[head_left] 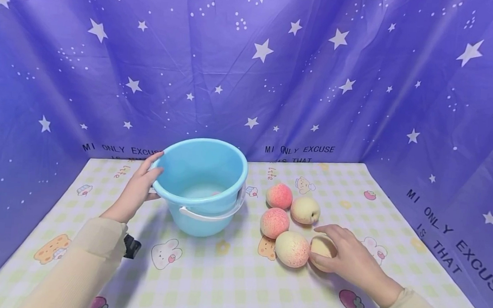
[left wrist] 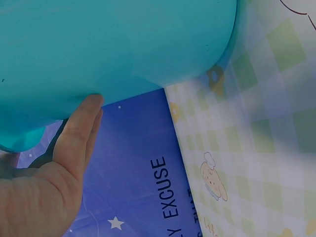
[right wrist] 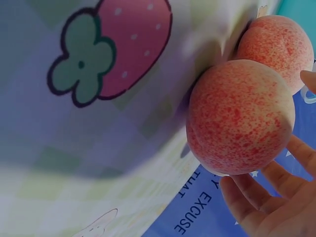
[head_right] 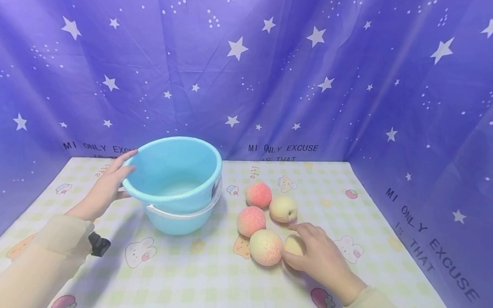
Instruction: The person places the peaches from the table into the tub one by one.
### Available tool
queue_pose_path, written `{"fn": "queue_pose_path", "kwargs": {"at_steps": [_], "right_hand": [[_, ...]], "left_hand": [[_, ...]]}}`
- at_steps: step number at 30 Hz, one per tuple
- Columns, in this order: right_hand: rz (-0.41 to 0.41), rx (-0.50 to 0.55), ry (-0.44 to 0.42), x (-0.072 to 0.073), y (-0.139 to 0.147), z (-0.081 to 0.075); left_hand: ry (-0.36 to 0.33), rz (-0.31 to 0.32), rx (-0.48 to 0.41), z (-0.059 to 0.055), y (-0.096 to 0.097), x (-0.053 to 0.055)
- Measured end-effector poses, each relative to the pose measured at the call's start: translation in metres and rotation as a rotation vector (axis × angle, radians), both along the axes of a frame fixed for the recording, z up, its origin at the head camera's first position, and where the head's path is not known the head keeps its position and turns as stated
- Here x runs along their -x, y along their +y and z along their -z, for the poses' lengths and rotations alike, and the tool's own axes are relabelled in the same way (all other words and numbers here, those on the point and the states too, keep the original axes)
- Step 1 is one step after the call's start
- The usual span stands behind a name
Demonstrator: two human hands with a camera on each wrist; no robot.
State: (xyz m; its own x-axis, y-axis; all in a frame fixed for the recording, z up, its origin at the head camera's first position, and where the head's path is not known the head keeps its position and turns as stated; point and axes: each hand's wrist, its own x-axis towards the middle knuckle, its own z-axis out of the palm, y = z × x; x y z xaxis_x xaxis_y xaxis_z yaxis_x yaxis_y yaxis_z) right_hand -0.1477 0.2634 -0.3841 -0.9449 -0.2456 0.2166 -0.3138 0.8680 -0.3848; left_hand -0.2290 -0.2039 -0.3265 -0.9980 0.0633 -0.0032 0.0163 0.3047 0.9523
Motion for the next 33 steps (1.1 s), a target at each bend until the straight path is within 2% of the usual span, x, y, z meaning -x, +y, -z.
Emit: {"fn": "queue_pose_path", "kwargs": {"at_steps": [5, 15, 25, 33], "right_hand": [[-0.001, -0.003, 0.005, 0.0, 0.0, 0.002], [0.027, -0.001, -0.027, -0.001, 0.002, 0.01], [0.014, 0.005, -0.065, -0.001, 0.003, 0.017], [0.01, -0.002, -0.109, -0.002, 0.004, 0.017]], "left_hand": [[-0.004, -0.015, 0.001, 0.0, 0.001, 0.0], [-0.002, -0.001, -0.007, 0.0, 0.0, -0.001], [-0.011, -0.002, -0.011, -0.001, 0.0, 0.0], [-0.009, -0.004, -0.014, 0.001, 0.0, 0.001]]}}
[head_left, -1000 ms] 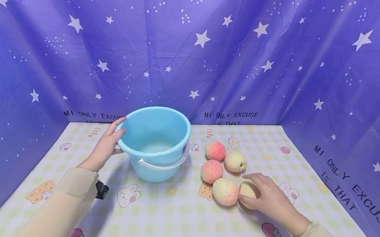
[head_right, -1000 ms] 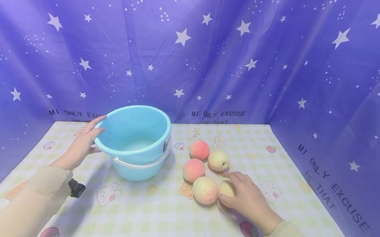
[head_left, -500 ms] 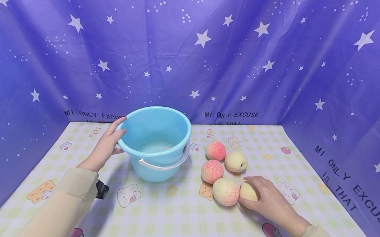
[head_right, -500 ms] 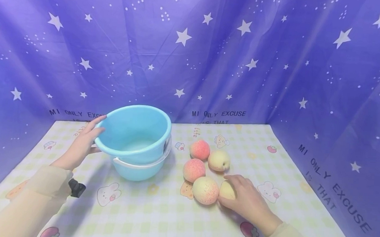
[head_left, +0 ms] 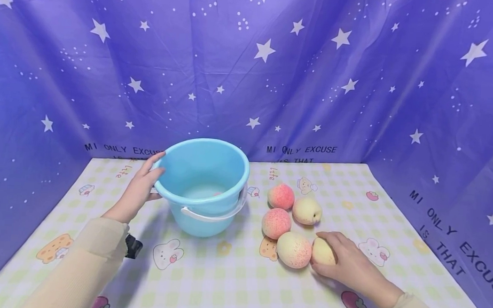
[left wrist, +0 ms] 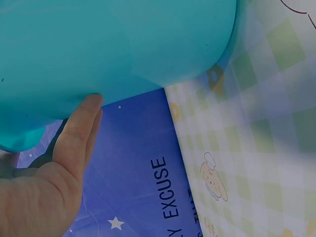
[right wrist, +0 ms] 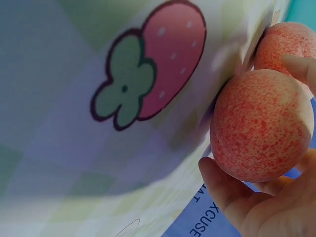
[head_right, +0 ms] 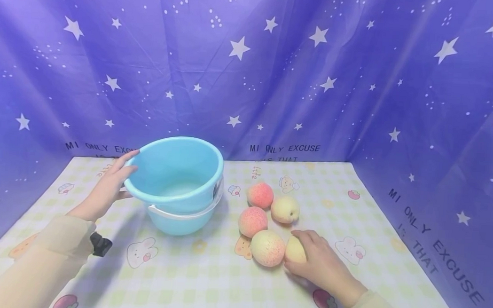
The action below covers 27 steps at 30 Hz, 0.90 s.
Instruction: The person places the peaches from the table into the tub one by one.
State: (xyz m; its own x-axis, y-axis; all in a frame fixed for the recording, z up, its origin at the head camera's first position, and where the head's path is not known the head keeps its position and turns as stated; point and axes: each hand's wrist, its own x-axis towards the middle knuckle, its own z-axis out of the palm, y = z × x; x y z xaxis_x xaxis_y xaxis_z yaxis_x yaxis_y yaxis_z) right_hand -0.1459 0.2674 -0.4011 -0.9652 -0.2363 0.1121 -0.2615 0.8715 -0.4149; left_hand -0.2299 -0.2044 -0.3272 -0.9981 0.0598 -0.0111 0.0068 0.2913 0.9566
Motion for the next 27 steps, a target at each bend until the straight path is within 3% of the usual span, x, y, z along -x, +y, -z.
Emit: {"fn": "queue_pose_path", "kwargs": {"at_steps": [27], "right_hand": [[-0.008, 0.002, 0.021, 0.0005, -0.0013, -0.0026]], "left_hand": [[0.004, 0.003, 0.0, 0.0012, -0.0005, 0.0019]]}}
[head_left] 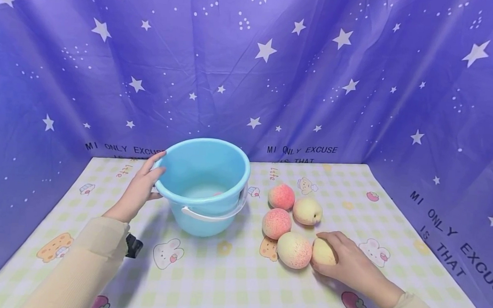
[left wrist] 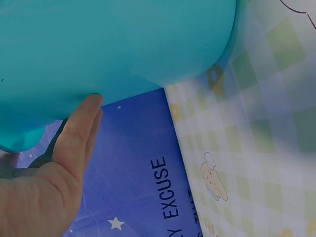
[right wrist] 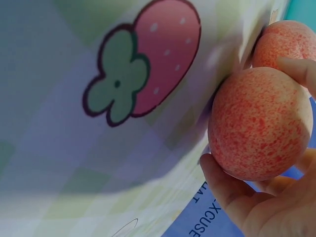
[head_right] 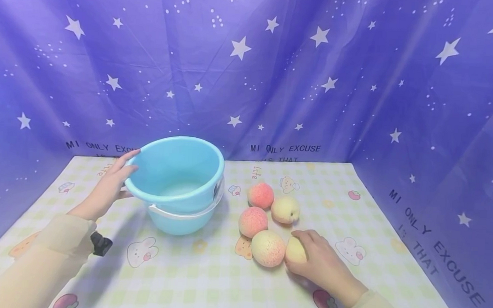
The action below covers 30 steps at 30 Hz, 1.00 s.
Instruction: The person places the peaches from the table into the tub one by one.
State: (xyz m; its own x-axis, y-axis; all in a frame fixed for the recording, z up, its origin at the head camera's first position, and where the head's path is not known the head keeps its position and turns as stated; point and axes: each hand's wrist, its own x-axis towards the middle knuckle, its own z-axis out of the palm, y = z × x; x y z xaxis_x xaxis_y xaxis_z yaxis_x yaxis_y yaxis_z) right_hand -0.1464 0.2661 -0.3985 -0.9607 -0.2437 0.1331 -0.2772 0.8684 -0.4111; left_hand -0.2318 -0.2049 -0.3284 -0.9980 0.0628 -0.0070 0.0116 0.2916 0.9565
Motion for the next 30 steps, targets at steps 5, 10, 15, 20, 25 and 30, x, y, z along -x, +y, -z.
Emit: {"fn": "queue_pose_path", "kwargs": {"at_steps": [5, 10, 15, 20, 25, 30], "right_hand": [[-0.001, -0.007, 0.009, 0.0, 0.0, -0.001], [0.001, -0.016, 0.024, 0.0, 0.0, -0.003], [-0.003, -0.023, 0.041, 0.0, 0.0, -0.006], [-0.005, -0.035, 0.052, 0.001, 0.0, -0.009], [-0.019, -0.04, 0.072, 0.003, 0.003, -0.014], [-0.053, -0.046, 0.1, 0.006, 0.005, -0.018]], "left_hand": [[0.003, -0.002, -0.001, 0.001, -0.001, 0.0], [0.005, -0.002, -0.002, 0.001, -0.001, -0.001], [0.005, -0.001, -0.008, 0.001, -0.001, 0.0], [0.006, 0.002, -0.008, 0.001, -0.001, 0.0], [0.008, 0.003, -0.01, 0.001, -0.001, 0.0], [0.007, 0.001, -0.009, 0.001, -0.002, 0.001]]}}
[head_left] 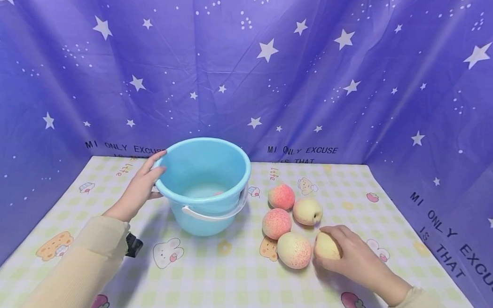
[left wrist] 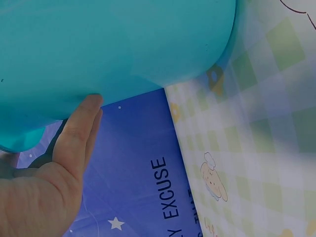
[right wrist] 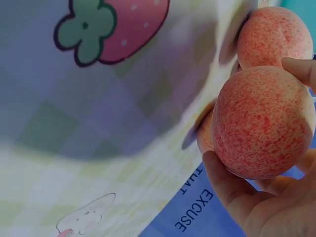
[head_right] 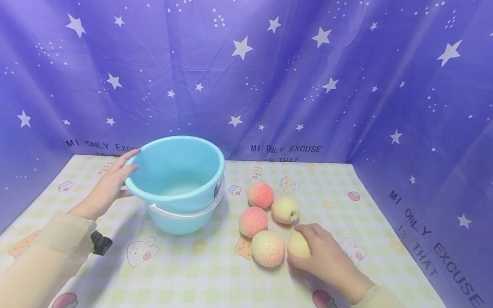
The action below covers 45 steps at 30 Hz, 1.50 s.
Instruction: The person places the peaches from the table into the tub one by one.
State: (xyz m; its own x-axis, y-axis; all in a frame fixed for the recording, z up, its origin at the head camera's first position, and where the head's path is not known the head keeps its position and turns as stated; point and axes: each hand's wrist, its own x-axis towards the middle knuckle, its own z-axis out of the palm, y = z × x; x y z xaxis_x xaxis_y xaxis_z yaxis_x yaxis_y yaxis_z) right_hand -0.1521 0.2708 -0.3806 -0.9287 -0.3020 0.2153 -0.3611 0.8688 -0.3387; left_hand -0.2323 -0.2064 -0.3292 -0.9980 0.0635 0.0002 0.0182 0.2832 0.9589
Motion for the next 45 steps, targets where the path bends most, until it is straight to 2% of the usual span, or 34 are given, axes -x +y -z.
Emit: {"fn": "queue_pose_path", "kwargs": {"at_steps": [8, 21, 45], "right_hand": [[-0.023, -0.01, 0.017, 0.003, -0.001, -0.006], [-0.065, -0.026, 0.099, 0.007, -0.006, -0.02], [-0.101, -0.013, 0.087, 0.015, -0.017, -0.048]], "left_hand": [[-0.003, -0.004, -0.005, -0.001, 0.0, 0.0], [-0.004, -0.002, -0.004, -0.001, -0.001, 0.0], [0.003, -0.003, 0.009, 0.0, 0.0, 0.0]]}}
